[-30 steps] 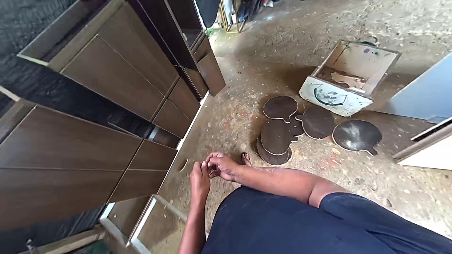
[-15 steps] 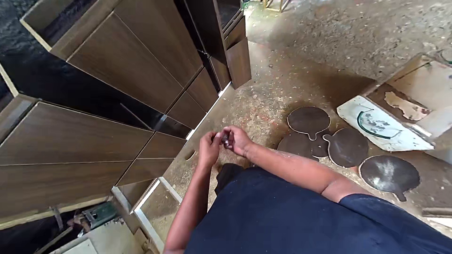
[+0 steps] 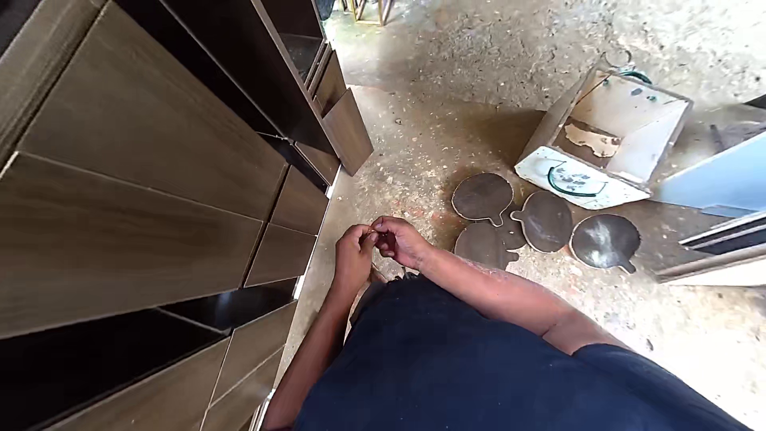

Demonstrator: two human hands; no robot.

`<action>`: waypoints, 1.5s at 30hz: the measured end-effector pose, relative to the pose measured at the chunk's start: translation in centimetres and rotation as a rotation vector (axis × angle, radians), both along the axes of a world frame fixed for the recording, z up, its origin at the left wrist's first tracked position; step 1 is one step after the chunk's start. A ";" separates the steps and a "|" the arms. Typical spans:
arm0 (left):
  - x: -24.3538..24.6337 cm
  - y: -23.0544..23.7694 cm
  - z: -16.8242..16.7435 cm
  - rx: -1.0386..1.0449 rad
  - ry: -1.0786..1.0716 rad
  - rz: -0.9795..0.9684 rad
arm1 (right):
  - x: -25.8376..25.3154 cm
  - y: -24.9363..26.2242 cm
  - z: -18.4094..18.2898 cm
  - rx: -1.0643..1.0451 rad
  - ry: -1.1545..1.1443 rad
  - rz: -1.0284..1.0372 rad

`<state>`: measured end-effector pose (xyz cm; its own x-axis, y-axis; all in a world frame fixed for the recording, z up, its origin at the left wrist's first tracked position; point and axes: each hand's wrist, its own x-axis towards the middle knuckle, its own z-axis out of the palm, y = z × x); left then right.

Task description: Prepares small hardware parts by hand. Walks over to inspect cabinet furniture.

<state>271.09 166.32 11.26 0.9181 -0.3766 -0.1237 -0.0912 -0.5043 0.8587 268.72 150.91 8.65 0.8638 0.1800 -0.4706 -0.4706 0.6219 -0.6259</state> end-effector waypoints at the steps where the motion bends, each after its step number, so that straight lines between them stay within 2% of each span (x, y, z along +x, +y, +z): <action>1: 1.8 -0.4 0.1 0.022 -0.031 -0.043 | 1.2 -0.1 0.1 0.011 0.017 -0.055; 7: 10.6 -4.1 1.2 0.129 -0.069 -0.293 | 6.7 -2.7 0.0 0.077 0.095 -0.285; 11: 15.1 -8.1 0.2 0.166 -0.096 -0.314 | 10.9 -6.3 -0.8 0.065 0.115 -0.319; 16: 20.8 -15.2 -1.4 0.250 -0.153 -0.291 | 17.4 -13.9 -1.9 0.048 0.141 -0.200; 23: 26.7 -24.6 -1.6 0.058 -0.121 -0.152 | 25.4 -25.5 -1.5 -0.026 0.123 -0.071; 29: 32.7 -28.7 -2.4 0.313 -0.109 -0.113 | 32.6 -29.1 -2.3 -0.004 0.094 0.083; 32: 36.5 -30.3 -3.3 0.377 -0.179 -0.083 | 36.9 -30.4 -2.9 0.024 0.086 0.111; 35: 40.8 -31.4 -4.2 0.302 -0.190 -0.021 | 41.3 -31.5 -3.8 0.027 0.040 0.100; 40: 48.3 -33.3 -3.2 -0.041 0.165 0.002 | 47.6 -34.2 -3.2 0.043 0.047 0.037; 45: 53.6 -35.1 -2.1 -0.122 0.299 0.098 | 53.4 -36.8 -2.6 -0.002 0.000 0.099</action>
<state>324.65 131.17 9.15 0.8804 -0.3168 -0.3529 0.2182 -0.3901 0.8945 322.14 114.07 6.08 0.8419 0.2639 -0.4707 -0.5297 0.5713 -0.6269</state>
